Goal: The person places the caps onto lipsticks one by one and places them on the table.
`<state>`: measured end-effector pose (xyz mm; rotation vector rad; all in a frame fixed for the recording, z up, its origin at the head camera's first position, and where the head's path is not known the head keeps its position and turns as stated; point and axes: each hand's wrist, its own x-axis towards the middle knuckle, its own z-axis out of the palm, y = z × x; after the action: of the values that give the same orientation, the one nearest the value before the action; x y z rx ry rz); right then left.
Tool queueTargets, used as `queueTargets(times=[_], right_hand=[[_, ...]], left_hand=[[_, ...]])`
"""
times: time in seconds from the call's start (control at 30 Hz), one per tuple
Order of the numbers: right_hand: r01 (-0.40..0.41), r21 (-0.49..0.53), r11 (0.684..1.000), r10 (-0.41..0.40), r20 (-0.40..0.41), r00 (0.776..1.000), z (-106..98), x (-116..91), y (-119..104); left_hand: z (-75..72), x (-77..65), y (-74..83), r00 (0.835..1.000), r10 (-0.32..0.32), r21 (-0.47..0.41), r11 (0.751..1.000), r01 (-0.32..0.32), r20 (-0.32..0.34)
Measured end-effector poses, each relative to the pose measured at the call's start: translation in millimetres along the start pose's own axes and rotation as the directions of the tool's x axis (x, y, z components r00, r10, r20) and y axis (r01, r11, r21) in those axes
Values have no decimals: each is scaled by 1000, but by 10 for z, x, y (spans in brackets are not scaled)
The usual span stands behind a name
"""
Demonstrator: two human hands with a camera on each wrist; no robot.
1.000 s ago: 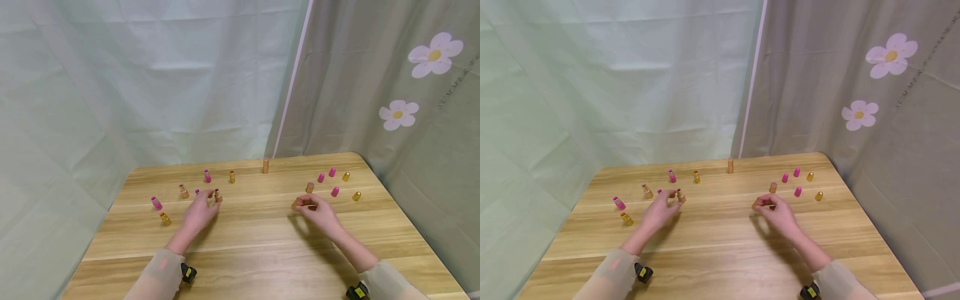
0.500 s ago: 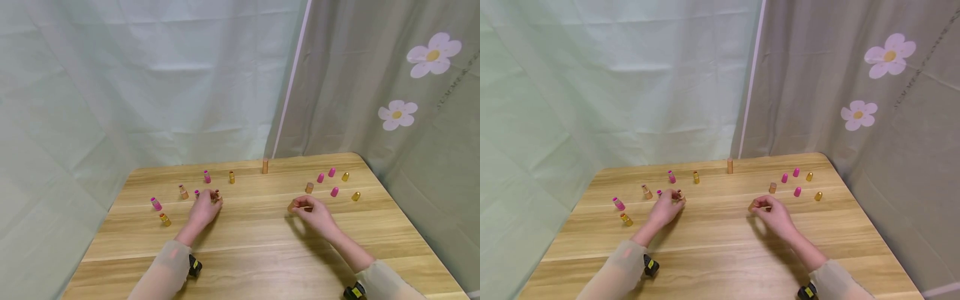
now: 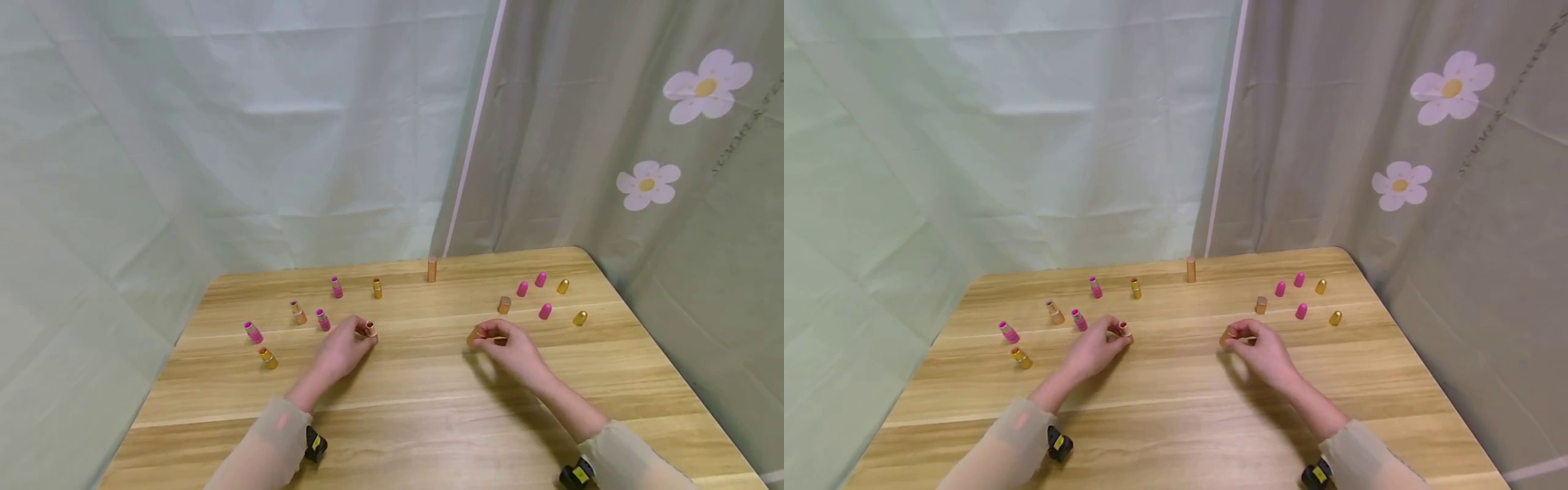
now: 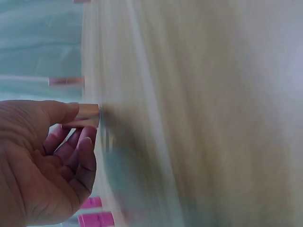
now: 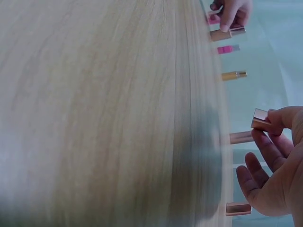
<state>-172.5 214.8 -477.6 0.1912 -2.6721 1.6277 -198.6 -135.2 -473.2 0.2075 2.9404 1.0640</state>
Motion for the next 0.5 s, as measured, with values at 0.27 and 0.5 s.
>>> queueTargets(times=[0.27, 0.5], right_hand=[[-6, 8, 1000, 6, 18, 1000, 18, 2, -17], [-13, 11, 1000, 13, 30, 999, 52, -6, -39]], left_hand=[[86, -174, 160, 987, 104, -23, 995, -102, 122], [103, -252, 148, 968, 181, -9, 983, -183, 173]])
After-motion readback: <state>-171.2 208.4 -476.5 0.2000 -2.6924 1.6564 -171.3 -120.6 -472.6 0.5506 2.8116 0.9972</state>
